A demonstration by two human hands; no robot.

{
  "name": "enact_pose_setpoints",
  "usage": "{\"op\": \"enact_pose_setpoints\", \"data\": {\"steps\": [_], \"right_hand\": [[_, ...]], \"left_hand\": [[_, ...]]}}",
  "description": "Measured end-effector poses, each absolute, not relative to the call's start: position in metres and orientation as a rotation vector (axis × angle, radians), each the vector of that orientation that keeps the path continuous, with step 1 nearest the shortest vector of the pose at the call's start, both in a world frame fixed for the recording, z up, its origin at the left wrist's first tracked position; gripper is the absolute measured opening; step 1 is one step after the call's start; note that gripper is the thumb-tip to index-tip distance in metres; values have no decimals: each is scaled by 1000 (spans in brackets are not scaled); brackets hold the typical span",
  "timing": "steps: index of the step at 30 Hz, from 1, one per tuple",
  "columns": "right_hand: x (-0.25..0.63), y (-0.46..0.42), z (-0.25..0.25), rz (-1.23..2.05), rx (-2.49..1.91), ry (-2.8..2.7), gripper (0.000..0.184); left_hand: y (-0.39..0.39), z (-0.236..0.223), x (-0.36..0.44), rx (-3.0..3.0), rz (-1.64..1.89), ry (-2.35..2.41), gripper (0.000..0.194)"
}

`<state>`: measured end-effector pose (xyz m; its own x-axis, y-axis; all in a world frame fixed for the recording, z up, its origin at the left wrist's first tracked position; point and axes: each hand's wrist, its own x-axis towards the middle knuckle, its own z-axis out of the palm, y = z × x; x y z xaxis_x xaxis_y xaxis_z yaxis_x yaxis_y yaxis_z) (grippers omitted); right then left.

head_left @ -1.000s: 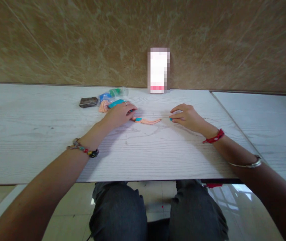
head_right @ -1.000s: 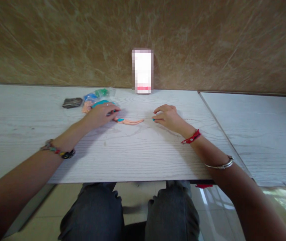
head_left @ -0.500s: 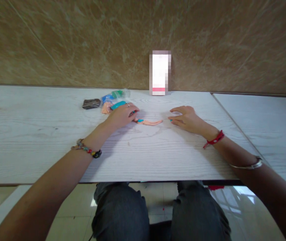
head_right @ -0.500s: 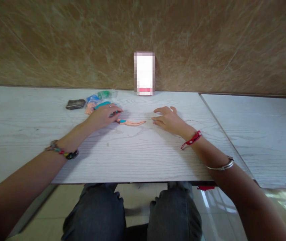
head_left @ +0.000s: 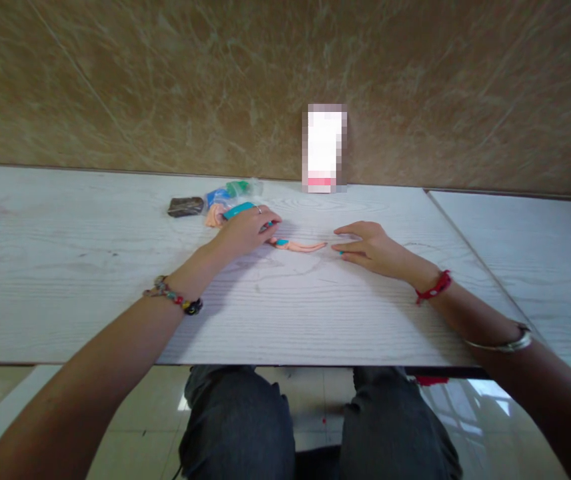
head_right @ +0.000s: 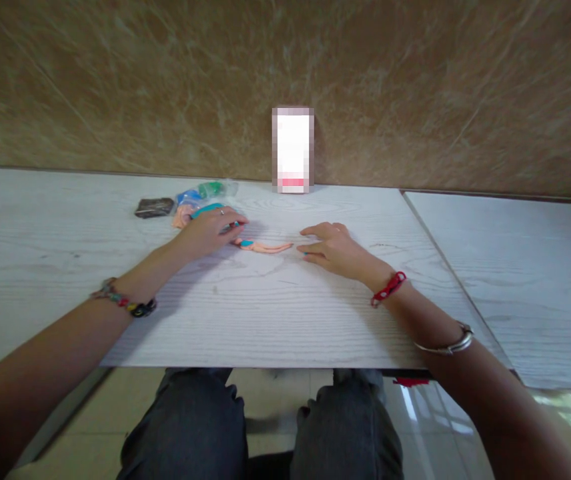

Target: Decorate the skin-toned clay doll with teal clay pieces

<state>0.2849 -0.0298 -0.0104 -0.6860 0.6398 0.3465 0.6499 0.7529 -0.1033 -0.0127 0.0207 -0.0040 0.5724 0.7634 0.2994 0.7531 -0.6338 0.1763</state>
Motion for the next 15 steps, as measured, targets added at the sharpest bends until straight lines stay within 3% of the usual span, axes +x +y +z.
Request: {"op": "enact_pose_setpoints", "data": {"steps": [15], "right_hand": [[284,-28,-9,32,-868,-2608,20]], "left_hand": [[23,-6,-13,2767,524,1301,28]]}}
